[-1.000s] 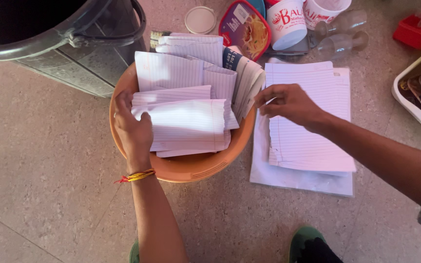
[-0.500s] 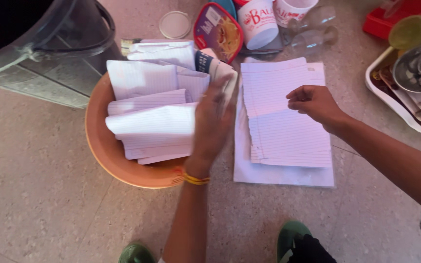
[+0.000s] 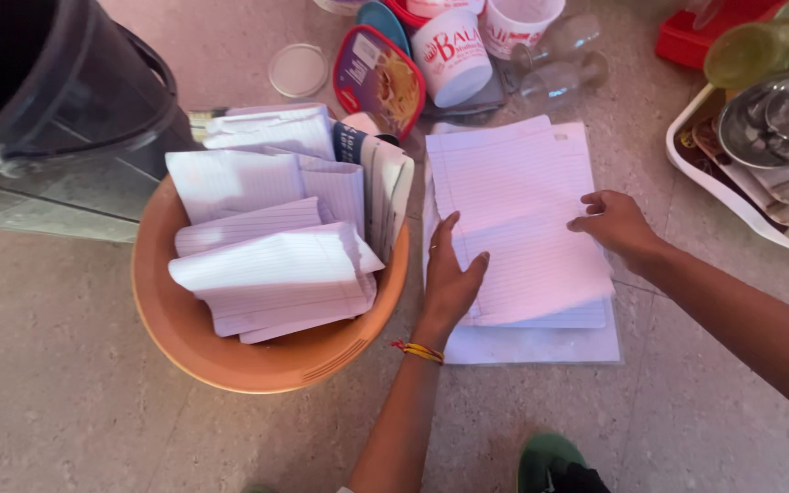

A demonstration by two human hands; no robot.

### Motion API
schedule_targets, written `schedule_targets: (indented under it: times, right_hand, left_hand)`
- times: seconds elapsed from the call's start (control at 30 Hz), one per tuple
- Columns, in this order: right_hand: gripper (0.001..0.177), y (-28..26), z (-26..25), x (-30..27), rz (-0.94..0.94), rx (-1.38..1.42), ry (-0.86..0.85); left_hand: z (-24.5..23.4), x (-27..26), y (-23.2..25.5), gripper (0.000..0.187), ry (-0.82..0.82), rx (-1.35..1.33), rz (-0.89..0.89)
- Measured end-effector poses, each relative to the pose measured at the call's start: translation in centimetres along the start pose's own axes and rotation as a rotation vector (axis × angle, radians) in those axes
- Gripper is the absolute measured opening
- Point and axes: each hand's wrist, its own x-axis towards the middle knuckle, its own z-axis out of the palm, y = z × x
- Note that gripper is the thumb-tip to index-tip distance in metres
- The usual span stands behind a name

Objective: The person sorts a pile of paper and plastic items on the floor. They pick up sheets of lined paper and newspapers, placing them into an orange bucket. They also handle plastic containers, bottles, and metal cups, moving them into the bucket or a nearby tray.

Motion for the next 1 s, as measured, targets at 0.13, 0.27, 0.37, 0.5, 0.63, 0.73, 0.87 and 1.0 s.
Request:
schedule_targets:
  times: [0.13, 0.27, 0.37, 0.5, 0.63, 0.73, 0.87, 1.0]
  right_hand:
    - [0.071, 0.3, 0.7, 0.4, 0.056, -0.037, -0.009]
    - [0.071, -0.4, 1.2, 0.0, 0.084, -0.056, -0.001]
    - [0.071, -1.1, 1.4, -0.5, 0.102, -0.051, 0.01]
    - [0.053, -1.9, 1.2, -1.1, 0.072, 0.057, -0.023]
    - [0.045, -2.4, 0.3, -1.6, 0.137, 0.272, -0.014]
    - [0.043, -2.6, -0.5, -1.6, 0.143, 0.29, -0.022]
    - [0.048, -3.0, -1.4, -2.0, 0.04, 0.372, -0.037]
    - [0.05, -4.0, -2.3, -3.2, -0.001, 0.53, -0.133]
  left_hand:
    - [0.2, -0.4, -1.5, 0.083, -0.041, -0.01, -0.083]
    - [0.2, -0.7, -0.8, 0.085, -0.081, -0.052, -0.166]
    - [0.0, -0.9, 0.1, 0.085, -0.113, -0.065, -0.241]
    - [-0.3, -0.9, 1.1, 0.076, -0.083, -0.075, -0.173]
    - [-0.6, -0.7, 2.0, 0.063, -0.059, -0.129, -0.189]
    - [-0.8, -0.6, 2.5, 0.056, -0.047, -0.283, -0.175]
    - [-1.9, -0.4, 3.0, 0.047, -0.087, -0.328, -0.136]
    - [-2.2, 0.0, 3.5, 0.038, -0.087, -0.291, -0.057]
